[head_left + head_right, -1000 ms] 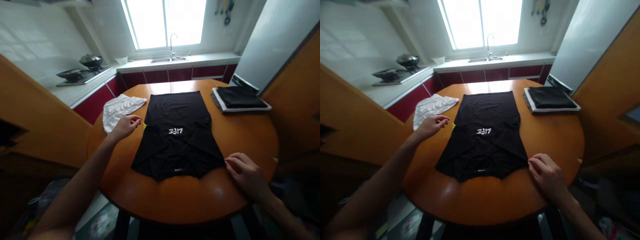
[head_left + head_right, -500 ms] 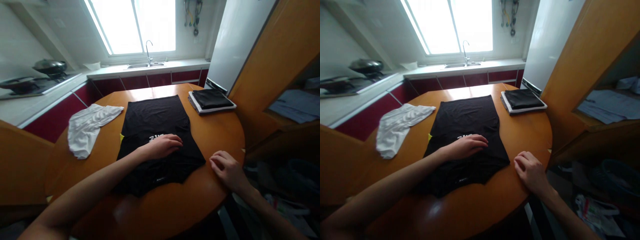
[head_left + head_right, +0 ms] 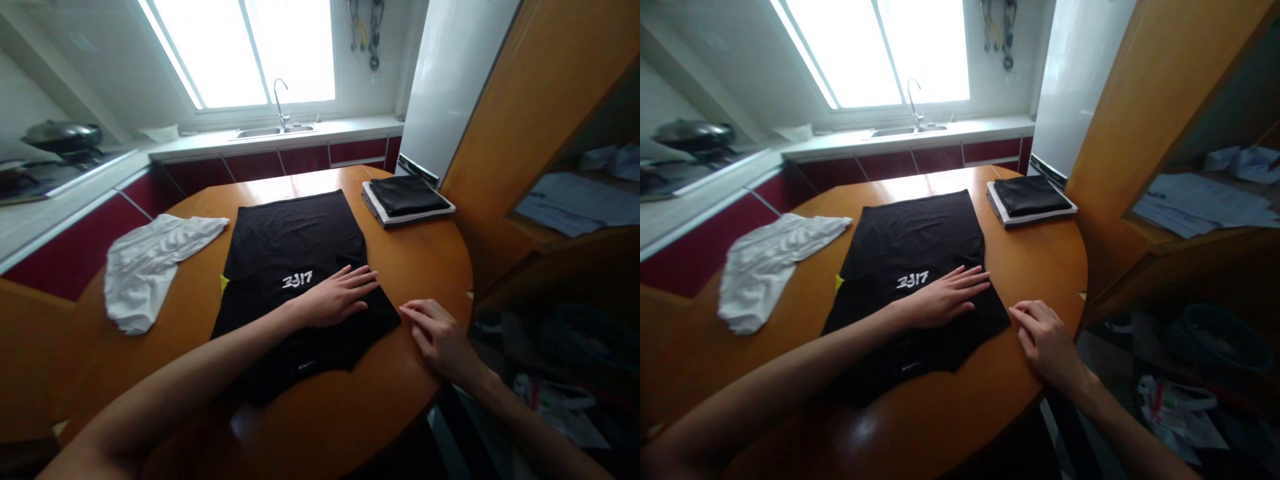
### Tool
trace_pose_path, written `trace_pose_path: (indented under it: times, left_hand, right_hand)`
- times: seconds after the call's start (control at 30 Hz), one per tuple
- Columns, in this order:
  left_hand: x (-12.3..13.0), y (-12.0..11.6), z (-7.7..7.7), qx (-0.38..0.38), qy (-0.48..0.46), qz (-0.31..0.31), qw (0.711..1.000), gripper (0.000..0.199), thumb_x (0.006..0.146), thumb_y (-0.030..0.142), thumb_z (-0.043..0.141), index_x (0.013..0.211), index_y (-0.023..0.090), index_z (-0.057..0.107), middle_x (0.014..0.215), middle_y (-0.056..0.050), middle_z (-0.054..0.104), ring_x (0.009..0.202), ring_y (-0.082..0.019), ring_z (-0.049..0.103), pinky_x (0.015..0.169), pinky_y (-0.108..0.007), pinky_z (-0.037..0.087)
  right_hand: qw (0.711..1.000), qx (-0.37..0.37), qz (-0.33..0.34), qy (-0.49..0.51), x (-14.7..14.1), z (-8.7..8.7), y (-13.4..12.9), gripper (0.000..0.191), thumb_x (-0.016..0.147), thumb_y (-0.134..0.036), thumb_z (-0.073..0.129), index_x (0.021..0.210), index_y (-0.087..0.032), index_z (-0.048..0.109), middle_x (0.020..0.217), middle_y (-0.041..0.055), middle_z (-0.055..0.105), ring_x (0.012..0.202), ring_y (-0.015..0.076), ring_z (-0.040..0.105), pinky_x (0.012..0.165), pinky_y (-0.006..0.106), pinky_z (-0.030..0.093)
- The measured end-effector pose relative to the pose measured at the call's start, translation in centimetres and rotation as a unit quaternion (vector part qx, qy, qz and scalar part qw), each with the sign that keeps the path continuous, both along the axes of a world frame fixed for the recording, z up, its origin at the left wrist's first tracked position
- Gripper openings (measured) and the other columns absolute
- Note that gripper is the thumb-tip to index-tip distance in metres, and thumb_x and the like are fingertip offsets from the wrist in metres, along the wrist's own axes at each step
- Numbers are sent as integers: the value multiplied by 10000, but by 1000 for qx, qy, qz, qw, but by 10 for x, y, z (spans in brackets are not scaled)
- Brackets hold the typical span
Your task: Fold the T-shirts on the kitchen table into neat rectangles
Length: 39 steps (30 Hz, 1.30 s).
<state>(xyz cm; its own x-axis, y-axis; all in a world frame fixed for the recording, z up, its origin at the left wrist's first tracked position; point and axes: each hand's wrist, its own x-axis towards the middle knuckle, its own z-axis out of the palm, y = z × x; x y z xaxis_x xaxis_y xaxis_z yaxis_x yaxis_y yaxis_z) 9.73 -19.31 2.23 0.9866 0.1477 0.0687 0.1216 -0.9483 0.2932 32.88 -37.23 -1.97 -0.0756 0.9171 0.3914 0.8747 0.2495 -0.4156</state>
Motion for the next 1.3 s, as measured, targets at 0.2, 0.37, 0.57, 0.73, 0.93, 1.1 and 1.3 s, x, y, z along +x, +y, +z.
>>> trace_pose_path:
  times: [0.2, 0.37, 0.57, 0.73, 0.93, 1.1, 1.3]
  left_hand:
    - [3, 24, -7, 2, 13, 19, 1000, 565, 1047, 443, 386, 1573, 267, 280, 1638, -70, 249, 1522, -250, 179, 1241, -474, 161]
    - [12, 56, -19, 51, 4, 131, 990, 610, 1045, 496, 346, 1585, 232, 239, 1649, -106, 190, 1532, -273, 123, 1231, -508, 139]
    - [13, 66, -36, 61, 53, 141, 987, 685, 1028, 584, 303, 1595, 217, 191, 1655, -123, 140, 1535, -280, 83, 1222, -522, 115]
    - [9, 60, -36, 74, 58, 147, 985, 681, 1025, 581, 316, 1589, 212, 216, 1648, -143, 169, 1533, -293, 106, 1211, -539, 133]
    - [9, 66, -29, 54, 1, 166, 985, 617, 1011, 494, 425, 1551, 216, 321, 1557, -151, 407, 1435, -289, 373, 1163, -469, 279]
    - [29, 101, -18, -40, -29, 290, 956, 311, 913, 355, 595, 1174, 212, 685, 1115, -95, 679, 1059, -266, 621, 918, -353, 474]
    - [43, 116, -9, -136, -7, 282, 950, 121, 831, 301, 660, 842, 183, 687, 782, -6, 672, 718, -168, 609, 640, -248, 444]
  right_hand:
    - [994, -39, 92, -38, -12, -3, -1, 565, 982, -315, 508, 1529, -223, 400, 1568, 99, 406, 1448, 273, 375, 1174, 526, 363]
    - [995, -53, 87, -13, -11, 0, -2, 513, 992, -357, 505, 1493, -257, 461, 1527, 90, 459, 1427, 267, 412, 1172, 534, 361]
    - [998, -45, 46, 12, -8, 25, 73, 517, 1041, -393, 335, 1503, -192, 449, 1559, 108, 417, 1467, 252, 342, 1203, 497, 298]
    - [986, -140, 57, -64, -6, 20, 176, 621, 1035, -452, 327, 1548, -103, 331, 1635, 151, 215, 1524, 293, 166, 1205, 598, 168]
    - [985, -146, 75, -57, 19, 0, 222, 522, 1030, -408, 342, 1510, -215, 413, 1607, 113, 334, 1502, 292, 240, 1173, 661, 144]
    - [989, -60, 134, -18, 36, 12, 253, 349, 890, -135, 443, 1051, -188, 748, 1247, 103, 662, 1232, 229, 545, 1103, 389, 386]
    - [976, -133, 163, -49, 30, 28, 269, 349, 702, -36, 460, 774, -220, 747, 979, 41, 696, 1043, 209, 562, 1008, 340, 420]
